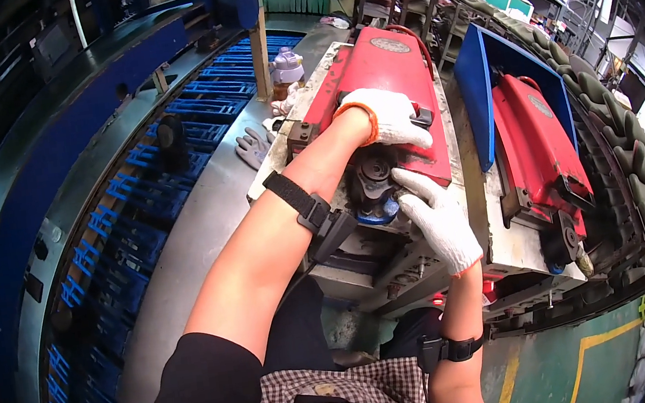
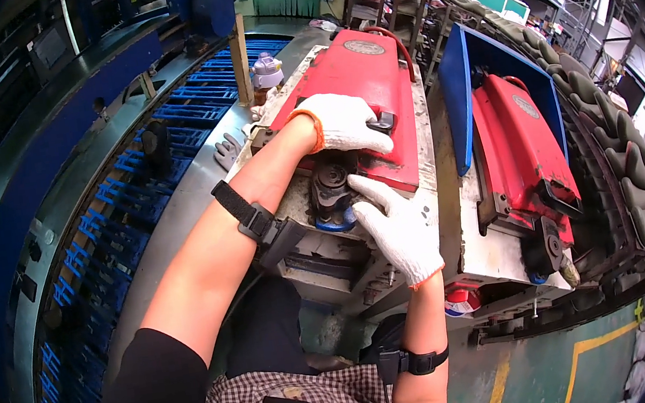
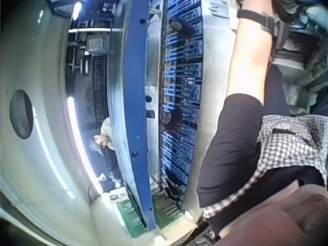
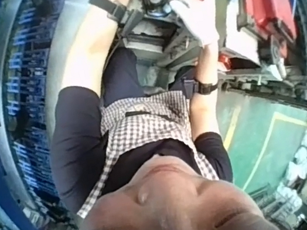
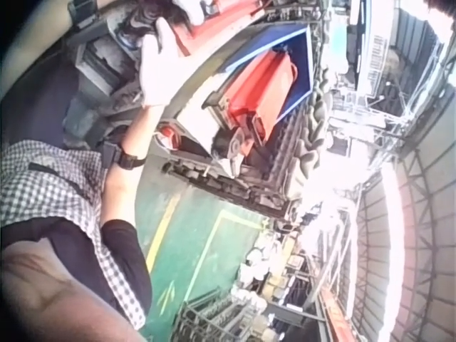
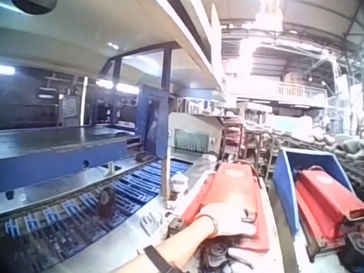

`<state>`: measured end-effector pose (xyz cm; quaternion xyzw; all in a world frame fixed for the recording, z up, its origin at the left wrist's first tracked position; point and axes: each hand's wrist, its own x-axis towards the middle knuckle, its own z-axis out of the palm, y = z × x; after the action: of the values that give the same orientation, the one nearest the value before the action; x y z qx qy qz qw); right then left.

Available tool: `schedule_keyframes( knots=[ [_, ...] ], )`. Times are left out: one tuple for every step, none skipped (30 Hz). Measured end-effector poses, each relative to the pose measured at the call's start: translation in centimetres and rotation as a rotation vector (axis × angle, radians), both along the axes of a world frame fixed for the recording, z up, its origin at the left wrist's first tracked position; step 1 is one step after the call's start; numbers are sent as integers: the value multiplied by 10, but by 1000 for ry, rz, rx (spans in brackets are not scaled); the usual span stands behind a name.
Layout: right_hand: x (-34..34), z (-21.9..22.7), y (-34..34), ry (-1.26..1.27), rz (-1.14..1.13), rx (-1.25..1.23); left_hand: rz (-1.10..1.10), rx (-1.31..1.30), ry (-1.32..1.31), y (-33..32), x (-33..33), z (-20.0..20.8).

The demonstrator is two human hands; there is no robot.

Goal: The operator is using an industrial heat press or steaming machine to shape and set the soles and uppers of black leather shoes on a production line.

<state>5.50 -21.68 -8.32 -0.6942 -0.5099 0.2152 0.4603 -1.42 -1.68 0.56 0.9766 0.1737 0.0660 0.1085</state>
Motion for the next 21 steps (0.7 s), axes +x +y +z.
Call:
schedule_keyframes(
  knots=[
    [1, -1, 0, 0, -1, -2, 1, 1, -12, 0, 0, 0],
    [2, -3, 0, -32, 3, 12, 1, -1, -13, 0, 1, -1],
    [3, -3, 0, -65, 8, 27, 9, -5, -23, -1, 0, -1],
    [2, -4, 0, -66, 11, 26, 20, -8, -33, 0, -1, -3],
    [2, -4, 0, -57, 11, 32, 23, -10, -34, 0, -2, -4],
    [1, -5, 1, -48, 12, 38, 33, 1, -52, 0, -2, -6],
    [0, -5, 1, -49, 18, 37, 45, 12, -71, -1, -2, -7],
    [0, -4, 1, -42, 9, 37, 53, 11, -72, -1, -2, -7],
    [-1, -4, 1, -35, 1, 36, 53, 16, -69, -1, -2, -7],
    [-1, -4, 1, -36, 6, 36, 50, 21, -66, -1, -2, -6],
    [0, -5, 0, -14, -1, 38, 53, 27, -72, -2, -3, -5],
    [0, -5, 1, 8, -8, 39, 59, 27, -72, -2, -3, -6],
    [0, -5, 0, 4, -5, 40, 54, 31, -76, -2, -2, -6],
    [1, -4, 0, -25, -12, 39, 48, 34, -80, -2, -2, -6],
    [1, -2, 0, -55, -20, 38, 50, 32, -85, -2, -2, -6],
    [-1, -1, 0, -56, -14, 38, 56, 33, -86, -2, -2, -6],
    [-4, 3, -1, 42, -29, -9, 55, 34, -72, -1, -3, -6],
    [-6, 5, -1, 140, -45, -56, 53, 35, -59, -1, -3, -5],
    [-5, 4, -1, 137, -40, -54, 57, 37, -62, -1, -3, -5],
    [-4, 3, -1, 123, -34, -36, 50, 37, -58, -2, -2, -5],
    [-3, 2, 0, 109, -29, -16, 42, 38, -56, -3, -2, -5]
  ],
)
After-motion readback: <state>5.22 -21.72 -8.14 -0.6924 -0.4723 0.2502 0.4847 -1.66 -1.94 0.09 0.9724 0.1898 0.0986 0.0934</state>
